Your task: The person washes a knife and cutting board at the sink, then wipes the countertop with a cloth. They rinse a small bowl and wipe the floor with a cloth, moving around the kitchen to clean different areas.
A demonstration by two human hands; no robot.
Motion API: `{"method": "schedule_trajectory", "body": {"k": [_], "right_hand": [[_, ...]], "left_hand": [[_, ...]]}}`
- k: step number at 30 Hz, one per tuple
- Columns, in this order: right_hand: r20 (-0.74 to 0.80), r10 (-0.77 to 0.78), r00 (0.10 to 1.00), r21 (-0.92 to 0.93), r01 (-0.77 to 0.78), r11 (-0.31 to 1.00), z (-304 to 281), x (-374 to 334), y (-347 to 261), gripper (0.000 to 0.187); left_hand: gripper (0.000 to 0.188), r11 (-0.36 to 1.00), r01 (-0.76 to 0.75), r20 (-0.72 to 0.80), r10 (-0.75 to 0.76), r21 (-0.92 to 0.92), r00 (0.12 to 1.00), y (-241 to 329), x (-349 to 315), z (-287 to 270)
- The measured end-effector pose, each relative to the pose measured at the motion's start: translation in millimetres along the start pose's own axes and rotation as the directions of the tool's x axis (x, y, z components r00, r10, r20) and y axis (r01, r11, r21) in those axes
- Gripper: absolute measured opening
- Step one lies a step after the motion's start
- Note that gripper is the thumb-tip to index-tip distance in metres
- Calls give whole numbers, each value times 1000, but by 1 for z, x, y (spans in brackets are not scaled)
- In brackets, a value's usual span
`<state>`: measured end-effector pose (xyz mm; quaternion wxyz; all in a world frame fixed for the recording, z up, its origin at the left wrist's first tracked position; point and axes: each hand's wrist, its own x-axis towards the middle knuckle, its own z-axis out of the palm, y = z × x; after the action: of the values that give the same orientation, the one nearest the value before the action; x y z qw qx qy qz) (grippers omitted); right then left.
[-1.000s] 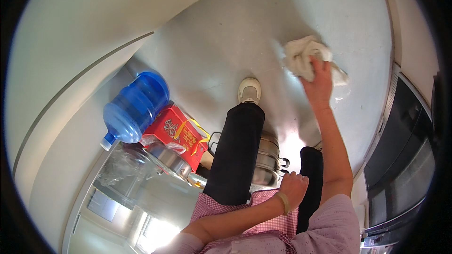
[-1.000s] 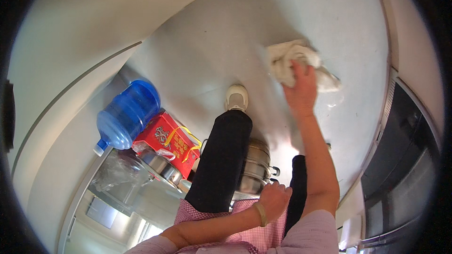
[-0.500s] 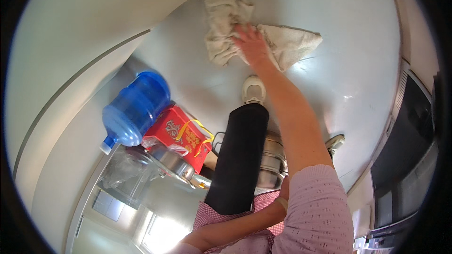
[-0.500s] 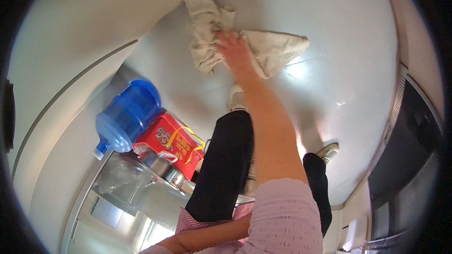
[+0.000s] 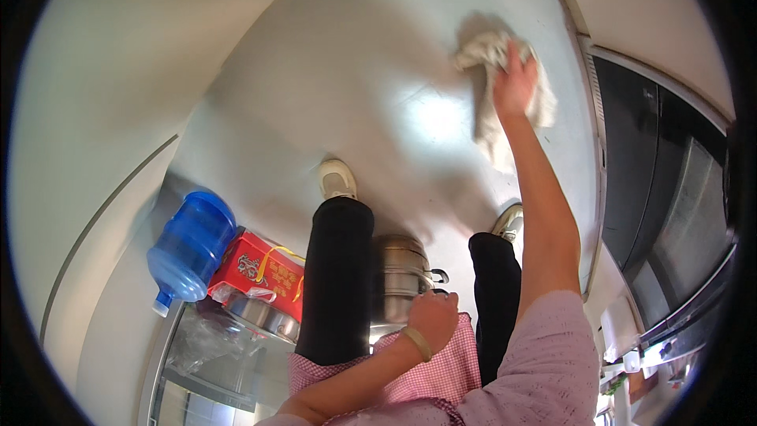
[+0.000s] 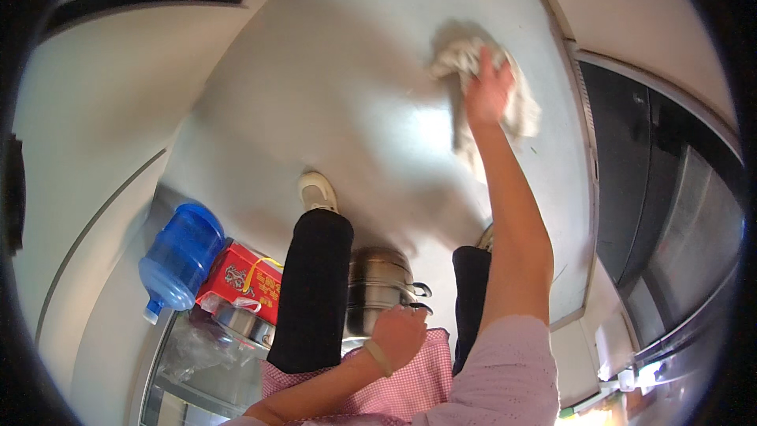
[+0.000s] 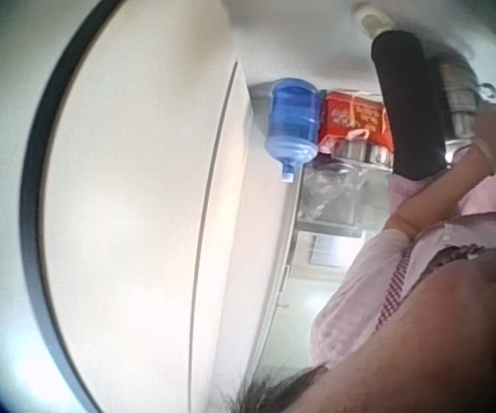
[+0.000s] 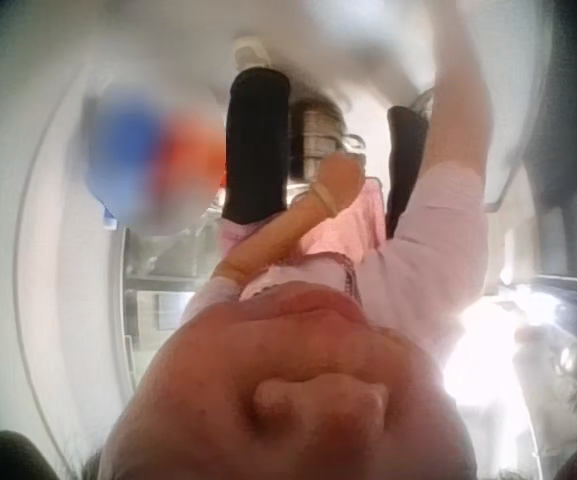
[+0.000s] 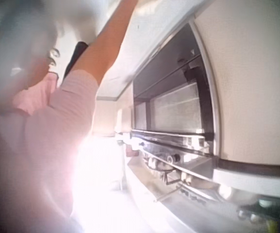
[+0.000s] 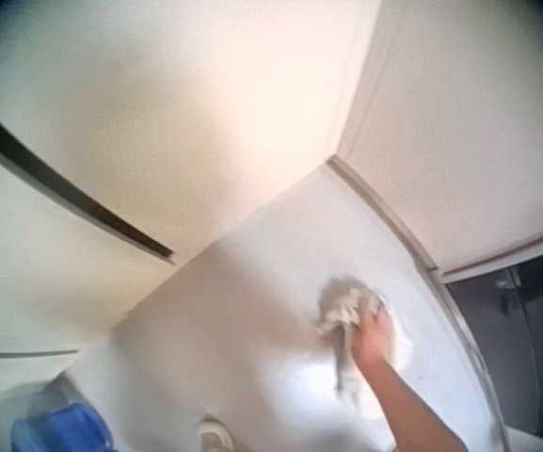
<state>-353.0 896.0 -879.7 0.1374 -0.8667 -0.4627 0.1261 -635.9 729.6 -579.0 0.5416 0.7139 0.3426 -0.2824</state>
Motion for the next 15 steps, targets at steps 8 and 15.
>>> {"method": "schedule_trajectory", "body": {"k": [8,15], "right_hand": [[114,-180,977,-335,209,919,53,58,-6,64],[-23,531,847,-460,-481,746,-33,-86,338,62]], "left_hand": [[18,999,26,81,-24,-24,996,24,16,7],[32,994,91,128,-83,-57,988,39,26,8]]}}
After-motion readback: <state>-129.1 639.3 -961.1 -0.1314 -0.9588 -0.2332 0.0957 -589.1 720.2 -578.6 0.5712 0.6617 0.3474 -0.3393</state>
